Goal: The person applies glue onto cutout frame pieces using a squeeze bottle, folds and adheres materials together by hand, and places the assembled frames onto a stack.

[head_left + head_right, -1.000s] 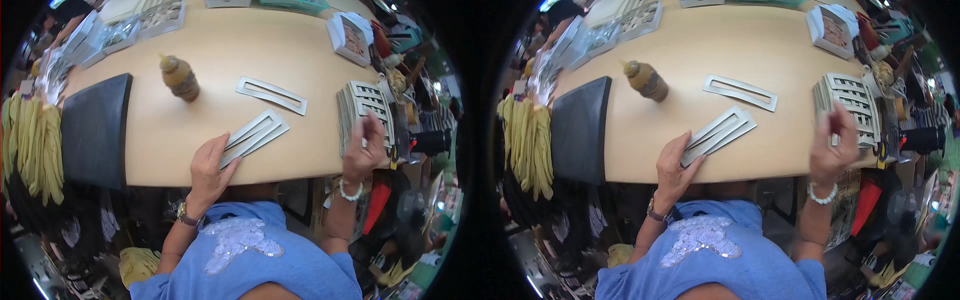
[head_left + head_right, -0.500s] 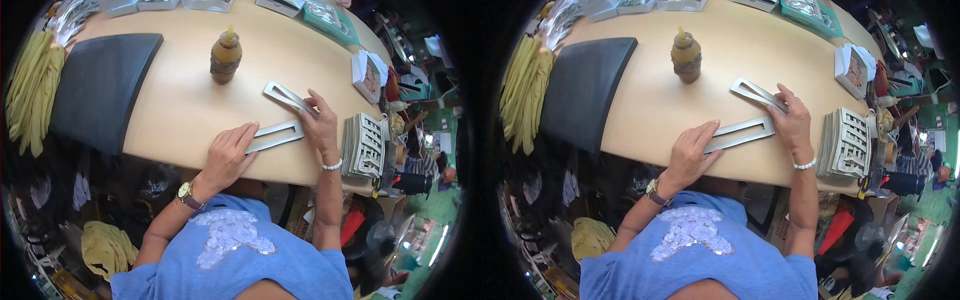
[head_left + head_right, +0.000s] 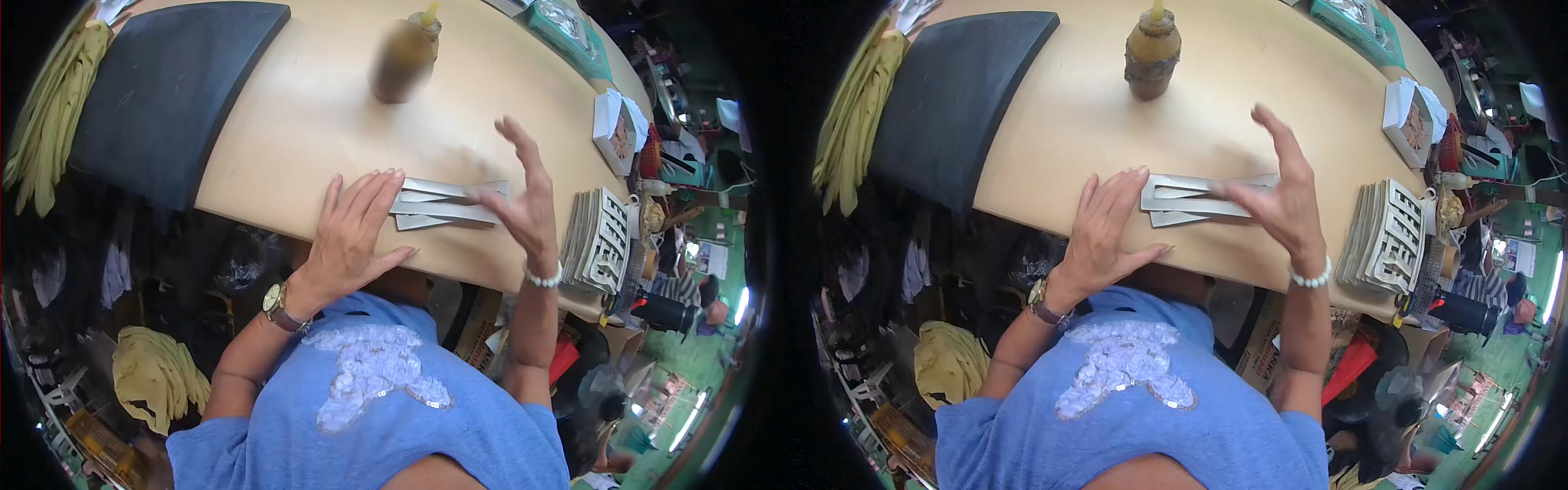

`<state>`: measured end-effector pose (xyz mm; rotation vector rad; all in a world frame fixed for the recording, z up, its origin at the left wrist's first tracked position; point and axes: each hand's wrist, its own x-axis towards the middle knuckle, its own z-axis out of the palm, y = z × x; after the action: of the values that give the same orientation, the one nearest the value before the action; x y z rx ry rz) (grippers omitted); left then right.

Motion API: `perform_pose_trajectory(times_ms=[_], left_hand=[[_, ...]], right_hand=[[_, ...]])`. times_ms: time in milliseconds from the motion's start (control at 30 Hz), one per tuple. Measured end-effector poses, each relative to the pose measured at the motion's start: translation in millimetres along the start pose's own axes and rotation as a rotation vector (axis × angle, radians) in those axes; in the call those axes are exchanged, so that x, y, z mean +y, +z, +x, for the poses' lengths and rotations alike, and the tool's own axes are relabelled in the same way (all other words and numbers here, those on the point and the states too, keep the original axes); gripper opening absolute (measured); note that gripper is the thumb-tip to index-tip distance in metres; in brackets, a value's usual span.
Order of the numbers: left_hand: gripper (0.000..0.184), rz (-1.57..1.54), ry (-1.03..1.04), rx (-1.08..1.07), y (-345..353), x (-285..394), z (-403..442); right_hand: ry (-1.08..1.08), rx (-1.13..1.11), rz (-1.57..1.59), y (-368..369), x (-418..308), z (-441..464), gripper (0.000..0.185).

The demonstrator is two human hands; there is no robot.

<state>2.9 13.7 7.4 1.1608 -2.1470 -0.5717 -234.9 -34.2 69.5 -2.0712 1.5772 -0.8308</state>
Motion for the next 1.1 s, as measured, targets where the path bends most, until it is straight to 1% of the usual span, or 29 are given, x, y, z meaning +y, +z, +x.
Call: perform_pose_trajectory(times_ms=[100,200,300,333,433,533,633,767,800,900,933,1033,1067,1100], left_hand=[[0.089,0.031,0.016,-0.003,-2.6,-0.5,6.3],[0.083,0.09,0.004,-0.042,-8.4,-5.8,14.7],[0.076,0.102,0.001,-0.084,-11.6,-10.8,15.6],[0.074,0.093,0.0,-0.072,-11.3,-11.4,14.7],[0.068,0.067,0.013,-0.034,-7.3,-13.2,12.9],[0.066,0.051,0.029,0.002,-2.3,-14.3,9.0],[0.066,0.025,0.023,0.026,-2.2,-14.8,8.2],[0.064,0.019,0.006,0.07,0.3,-12.4,10.1],[0.063,0.019,0.0,0.078,1.7,-12.4,10.2],[0.061,0.018,0.016,0.086,4.3,-15.5,11.3],[0.06,-0.006,0.017,0.089,3.0,-15.9,11.7],[0.061,-0.081,0.031,0.111,-1.3,-16.9,11.5],[0.062,-0.114,0.039,0.122,-1.7,-18.2,10.9],[0.063,-0.152,0.044,0.128,-2.8,-19.3,10.8]], right_hand=[[0.036,0.045,0.13,31.8,-1.2,38.0,0.09],[-0.028,0.047,0.19,76.8,-0.4,70.1,0.079],[0.197,-0.015,0.398,93.7,-6.8,85.1,0.061],[0.123,0.051,0.406,98.4,1.1,88.1,0.058],[0.144,0.025,0.548,92.8,11.6,88.1,0.068],[-0.043,0.175,0.051,102.3,-1.3,90.3,0.081],[0.111,0.104,0.262,126.1,-18.3,121.5,0.092],[0.198,0.148,-0.045,148.2,-30.8,149.9,0.096],[0.256,0.14,-0.031,146.9,-43.8,153.2,0.097],[0.312,0.221,-0.074,158.2,-63.0,170.6,0.095],[0.355,0.201,-0.065,162.4,-67.1,178.2,0.093],[0.332,0.19,-0.062,174.3,-81.6,186.9,0.087],[0.331,0.164,-0.082,178.1,-86.2,190.4,0.08],[0.323,0.139,-0.042,177.8,-88.2,194.0,0.079]])
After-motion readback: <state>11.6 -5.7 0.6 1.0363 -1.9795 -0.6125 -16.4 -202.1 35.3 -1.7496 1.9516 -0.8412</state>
